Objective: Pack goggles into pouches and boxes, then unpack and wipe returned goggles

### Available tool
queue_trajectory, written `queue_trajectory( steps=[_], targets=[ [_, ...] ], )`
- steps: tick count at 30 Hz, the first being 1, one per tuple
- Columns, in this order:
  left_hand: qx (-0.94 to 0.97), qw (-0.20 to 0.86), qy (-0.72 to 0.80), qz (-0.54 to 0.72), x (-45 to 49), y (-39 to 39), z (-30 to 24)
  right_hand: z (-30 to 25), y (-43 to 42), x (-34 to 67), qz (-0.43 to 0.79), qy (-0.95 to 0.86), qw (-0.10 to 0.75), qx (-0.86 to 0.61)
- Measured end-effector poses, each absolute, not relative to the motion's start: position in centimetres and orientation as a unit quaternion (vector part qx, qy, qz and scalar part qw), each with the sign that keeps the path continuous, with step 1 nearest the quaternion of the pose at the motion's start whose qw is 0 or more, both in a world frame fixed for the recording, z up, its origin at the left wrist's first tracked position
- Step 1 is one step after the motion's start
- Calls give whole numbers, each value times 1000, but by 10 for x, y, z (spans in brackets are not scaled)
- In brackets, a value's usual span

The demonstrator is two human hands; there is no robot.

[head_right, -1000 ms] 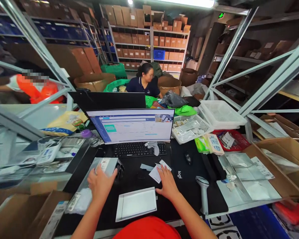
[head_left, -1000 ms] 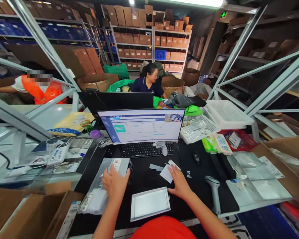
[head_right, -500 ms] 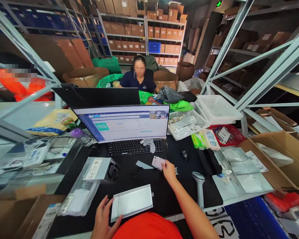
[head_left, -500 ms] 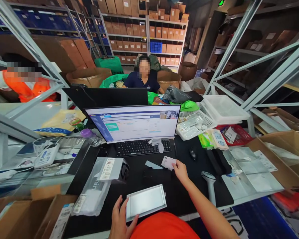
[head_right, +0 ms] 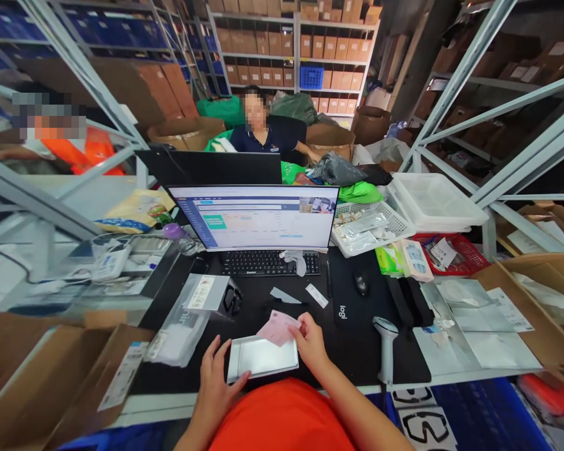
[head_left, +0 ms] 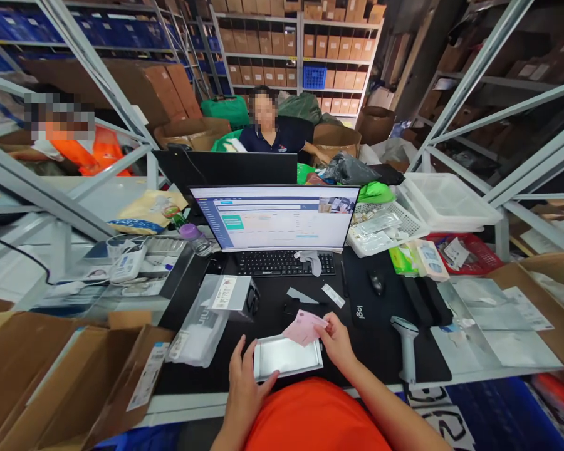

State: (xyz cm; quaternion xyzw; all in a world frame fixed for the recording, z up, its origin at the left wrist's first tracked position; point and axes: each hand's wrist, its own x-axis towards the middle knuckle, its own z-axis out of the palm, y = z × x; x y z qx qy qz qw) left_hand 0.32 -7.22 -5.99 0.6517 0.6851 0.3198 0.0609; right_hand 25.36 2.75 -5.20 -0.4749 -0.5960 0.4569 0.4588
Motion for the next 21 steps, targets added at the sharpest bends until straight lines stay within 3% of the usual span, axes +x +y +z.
queue_trajectory(
  steps=[10, 21],
  targets=[
    [794, -4, 553, 252, -2, -61, -55, -48, -4, 242, 449, -772, 304, -331],
    [786, -93, 541, 284, -16, -70, -62, -63, 1, 269, 284, -821, 322, -376]
  ],
)
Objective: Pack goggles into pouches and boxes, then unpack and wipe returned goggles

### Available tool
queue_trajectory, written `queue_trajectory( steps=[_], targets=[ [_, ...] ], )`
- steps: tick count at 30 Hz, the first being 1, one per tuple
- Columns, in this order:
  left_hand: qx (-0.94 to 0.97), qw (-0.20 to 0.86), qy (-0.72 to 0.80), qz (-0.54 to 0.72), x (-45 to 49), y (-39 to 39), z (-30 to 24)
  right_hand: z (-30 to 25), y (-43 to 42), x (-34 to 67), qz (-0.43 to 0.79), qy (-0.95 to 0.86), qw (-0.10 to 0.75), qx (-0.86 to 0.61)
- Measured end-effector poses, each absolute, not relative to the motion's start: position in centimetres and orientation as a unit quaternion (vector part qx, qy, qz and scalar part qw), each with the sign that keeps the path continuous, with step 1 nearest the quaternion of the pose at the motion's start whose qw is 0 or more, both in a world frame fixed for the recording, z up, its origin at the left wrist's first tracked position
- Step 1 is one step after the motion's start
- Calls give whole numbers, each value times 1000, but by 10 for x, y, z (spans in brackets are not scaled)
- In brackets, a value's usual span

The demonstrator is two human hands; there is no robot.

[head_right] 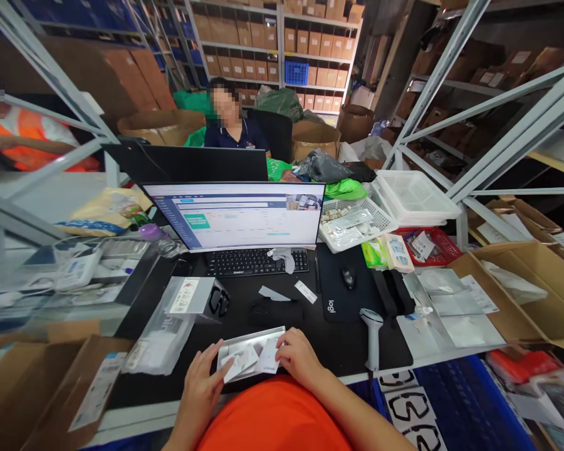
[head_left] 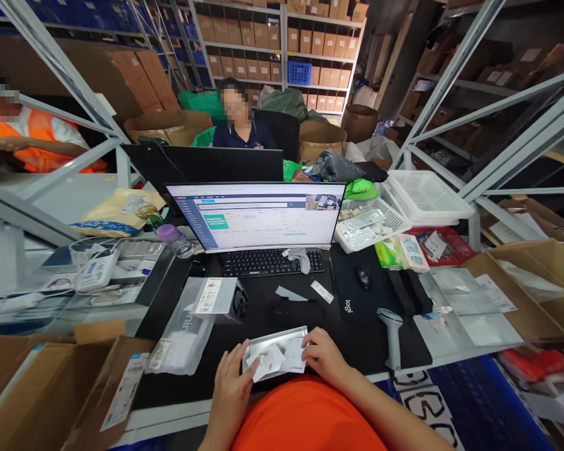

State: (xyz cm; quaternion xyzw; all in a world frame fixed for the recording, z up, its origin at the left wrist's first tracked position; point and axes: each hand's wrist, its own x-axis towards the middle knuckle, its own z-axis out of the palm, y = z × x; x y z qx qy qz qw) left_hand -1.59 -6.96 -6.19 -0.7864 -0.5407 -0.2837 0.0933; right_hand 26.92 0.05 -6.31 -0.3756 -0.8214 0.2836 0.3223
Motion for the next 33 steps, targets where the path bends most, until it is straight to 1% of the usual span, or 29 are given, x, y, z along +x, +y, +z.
queue_trajectory(
  steps=[6, 9, 12, 15, 21, 23, 27, 30, 33],
  targets=[
    [-774, 170, -523, -313, -16, -85, -39, -60, -9, 288, 293, -809, 345, -376],
    [-773, 200, -516, -312, -15, -91, -30, -60, -10, 288, 306, -805, 342, -376],
    [-780, 209, -509, -298, -15, -91, -25, -59, -9, 277, 316, -819, 312, -364],
    [-778, 212, -503, -311, -13, -90, -24, -58, -6, 262, 312, -839, 268, -357],
    [-781, 185, -493, -335, -9, -88, -43, -46, -3, 262, 281, -855, 204, -386],
    [-798, 176, -480, -320, -9, -84, -52, -40, 10, 277, 269, -840, 201, -426],
    [-825, 169, -469, -267, -8, -67, -66, -38, 69, 314, 225, -759, 191, -580],
    [-830, 120, -495, -227, -9, -56, -77, -45, 116, 327, 216, -714, 150, -649],
    [-831, 81, -501, -226, -15, -56, -90, -56, 141, 318, 211, -693, 101, -682]
  ],
)
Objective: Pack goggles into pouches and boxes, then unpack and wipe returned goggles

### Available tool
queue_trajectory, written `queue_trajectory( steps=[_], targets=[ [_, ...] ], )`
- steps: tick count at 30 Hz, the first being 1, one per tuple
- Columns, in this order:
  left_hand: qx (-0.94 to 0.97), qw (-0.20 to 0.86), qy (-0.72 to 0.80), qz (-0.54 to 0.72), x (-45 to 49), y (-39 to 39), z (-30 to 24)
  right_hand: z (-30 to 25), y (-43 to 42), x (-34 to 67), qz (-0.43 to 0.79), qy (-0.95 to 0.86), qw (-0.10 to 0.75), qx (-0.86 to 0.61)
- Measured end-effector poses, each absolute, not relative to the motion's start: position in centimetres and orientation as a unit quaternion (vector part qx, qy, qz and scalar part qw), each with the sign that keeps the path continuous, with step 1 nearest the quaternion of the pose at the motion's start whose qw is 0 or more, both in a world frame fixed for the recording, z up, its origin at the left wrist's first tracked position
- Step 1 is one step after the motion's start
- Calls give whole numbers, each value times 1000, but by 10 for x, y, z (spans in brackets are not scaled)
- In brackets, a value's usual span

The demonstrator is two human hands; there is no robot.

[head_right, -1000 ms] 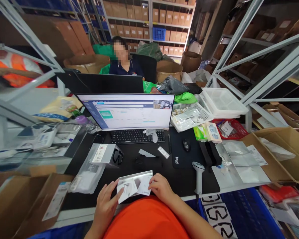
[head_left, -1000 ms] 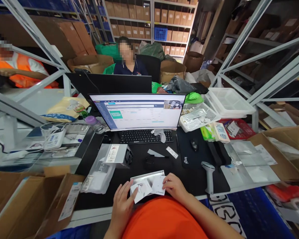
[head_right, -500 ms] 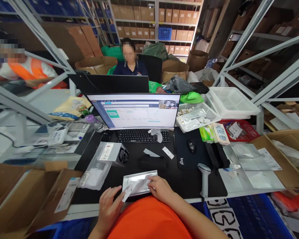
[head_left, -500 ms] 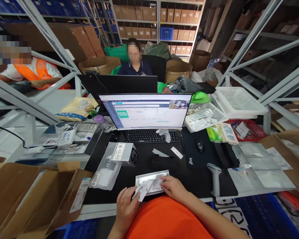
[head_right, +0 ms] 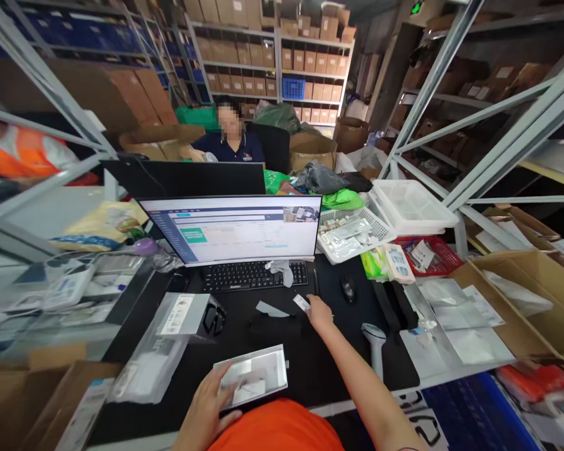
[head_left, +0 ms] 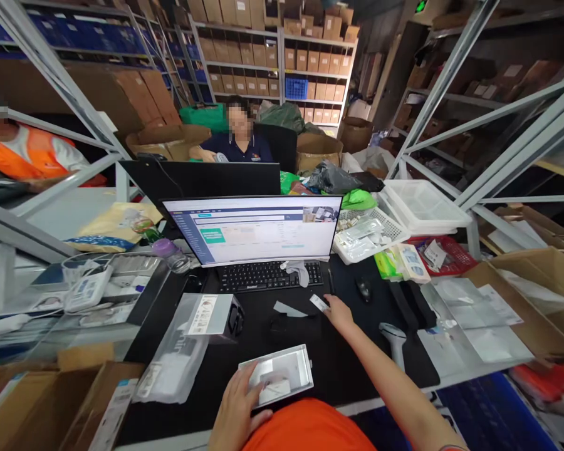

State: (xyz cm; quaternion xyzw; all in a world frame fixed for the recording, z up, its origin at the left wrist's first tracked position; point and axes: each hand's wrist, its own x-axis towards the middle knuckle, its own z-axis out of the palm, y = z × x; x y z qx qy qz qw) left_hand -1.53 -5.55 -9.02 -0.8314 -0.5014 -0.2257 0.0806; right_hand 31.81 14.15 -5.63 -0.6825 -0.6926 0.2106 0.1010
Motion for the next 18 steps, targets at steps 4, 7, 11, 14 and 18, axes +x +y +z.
queue_trajectory(
  steps=[4, 7, 11, 14, 18],
  targets=[
    [-803, 57, -534, -257, -30, -68, -108, -66, 148, 299, 204, -666, 47, -716],
    [-770, 12, -585, -256, -36, -75, -116, -63, 149, 298, 211, -659, 34, -721],
    [-740, -82, -626, -233, -36, -75, -120, -41, 139, 300, 204, -692, 68, -689],
    [-704, -140, -651, -248, -27, -73, -117, -23, 105, 282, 207, -746, 102, -625],
    [-691, -145, -660, -256, -15, -69, -108, -16, 44, 240, 261, -825, 77, -495]
  ],
)
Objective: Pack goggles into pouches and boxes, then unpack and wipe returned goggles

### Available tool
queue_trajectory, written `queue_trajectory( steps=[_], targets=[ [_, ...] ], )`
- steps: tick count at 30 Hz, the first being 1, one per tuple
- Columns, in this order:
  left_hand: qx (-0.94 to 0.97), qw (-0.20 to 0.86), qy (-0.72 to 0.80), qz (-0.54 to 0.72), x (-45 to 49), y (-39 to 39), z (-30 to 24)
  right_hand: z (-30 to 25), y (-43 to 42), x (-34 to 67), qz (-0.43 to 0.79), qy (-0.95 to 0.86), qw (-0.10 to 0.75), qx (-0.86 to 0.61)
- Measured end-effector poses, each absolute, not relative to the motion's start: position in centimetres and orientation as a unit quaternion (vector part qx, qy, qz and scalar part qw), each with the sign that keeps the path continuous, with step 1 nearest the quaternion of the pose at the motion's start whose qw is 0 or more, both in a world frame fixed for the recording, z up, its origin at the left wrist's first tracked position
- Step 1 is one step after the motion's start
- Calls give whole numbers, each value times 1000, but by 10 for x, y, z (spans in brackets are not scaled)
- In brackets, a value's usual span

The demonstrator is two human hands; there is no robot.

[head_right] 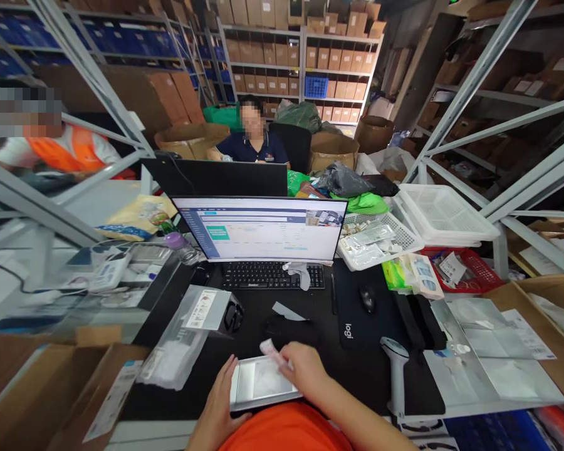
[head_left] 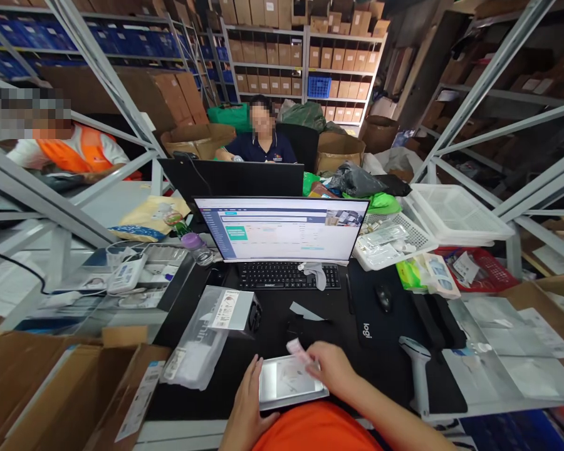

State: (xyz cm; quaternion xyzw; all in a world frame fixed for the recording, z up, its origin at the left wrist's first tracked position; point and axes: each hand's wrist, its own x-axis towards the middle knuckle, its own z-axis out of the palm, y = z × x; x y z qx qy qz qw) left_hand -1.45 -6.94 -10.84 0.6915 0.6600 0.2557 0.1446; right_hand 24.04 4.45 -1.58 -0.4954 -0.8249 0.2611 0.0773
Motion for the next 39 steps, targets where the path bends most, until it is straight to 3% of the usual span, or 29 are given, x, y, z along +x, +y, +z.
queue_trajectory(
  steps=[5, 11, 16, 22, 31, 35, 39],
  targets=[
    [716, 101, 658, 212, -10, -66, -102, -20, 25, 214, 284, -852, 21, -439],
    [727, 75, 658, 183, -9, -67, -106, -8, 109, 219, 246, -816, 48, -522],
    [734, 67, 654, 172, -5, -60, -114, -23, 169, 210, 243, -781, -42, -574],
    [731, 86, 664, 130, -5, -52, -123, -44, 179, 199, 237, -764, -100, -591],
    [723, 132, 657, 170, -7, -52, -115, -58, 179, 209, 260, -774, -65, -574],
    [700, 91, 664, 246, -7, -67, -111, -60, 175, 214, 243, -783, -25, -572],
    [666, 51, 686, 288, -19, -88, -93, -63, 180, 211, 256, -787, -36, -560]
  ],
)
